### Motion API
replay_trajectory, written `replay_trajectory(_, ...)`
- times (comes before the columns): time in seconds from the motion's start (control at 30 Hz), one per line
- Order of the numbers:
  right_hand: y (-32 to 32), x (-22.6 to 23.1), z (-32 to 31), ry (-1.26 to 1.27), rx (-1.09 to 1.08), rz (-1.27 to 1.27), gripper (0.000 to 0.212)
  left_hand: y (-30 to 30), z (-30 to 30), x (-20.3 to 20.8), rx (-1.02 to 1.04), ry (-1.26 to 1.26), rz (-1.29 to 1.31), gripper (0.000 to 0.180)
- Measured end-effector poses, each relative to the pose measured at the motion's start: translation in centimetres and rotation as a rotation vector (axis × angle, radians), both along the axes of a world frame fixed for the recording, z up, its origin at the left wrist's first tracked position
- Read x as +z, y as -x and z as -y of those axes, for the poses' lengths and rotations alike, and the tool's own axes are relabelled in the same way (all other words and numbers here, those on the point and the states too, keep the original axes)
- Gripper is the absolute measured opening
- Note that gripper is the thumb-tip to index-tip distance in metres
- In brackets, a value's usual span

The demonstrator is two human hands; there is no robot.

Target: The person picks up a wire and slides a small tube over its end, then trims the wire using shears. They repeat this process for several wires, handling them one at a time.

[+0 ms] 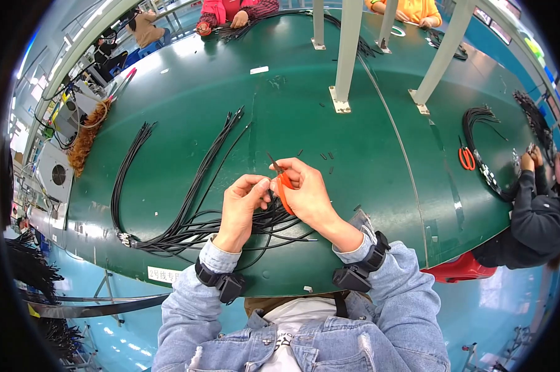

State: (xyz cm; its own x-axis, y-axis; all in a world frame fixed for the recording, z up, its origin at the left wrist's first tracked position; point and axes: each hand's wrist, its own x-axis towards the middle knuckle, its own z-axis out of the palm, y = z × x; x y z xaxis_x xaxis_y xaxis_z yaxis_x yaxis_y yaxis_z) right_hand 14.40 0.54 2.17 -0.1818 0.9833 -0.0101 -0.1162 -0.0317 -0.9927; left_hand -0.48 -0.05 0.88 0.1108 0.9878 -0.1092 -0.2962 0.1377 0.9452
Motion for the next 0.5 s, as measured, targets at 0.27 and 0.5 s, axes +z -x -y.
replay_trajectory(0.27,0.21,-0.44,0.06,-0.040,-0.041,-0.029,0.032,-0.14,0.12,-0.41,0.041,0.005,0.015,0.011)
replay_trajectory(0.5,0.06,-0.80,-0.09,-0.008,-0.083,-0.083,0.033,-0.15,0.15,-0.91,0.036,-0.022,0.013,0.010)
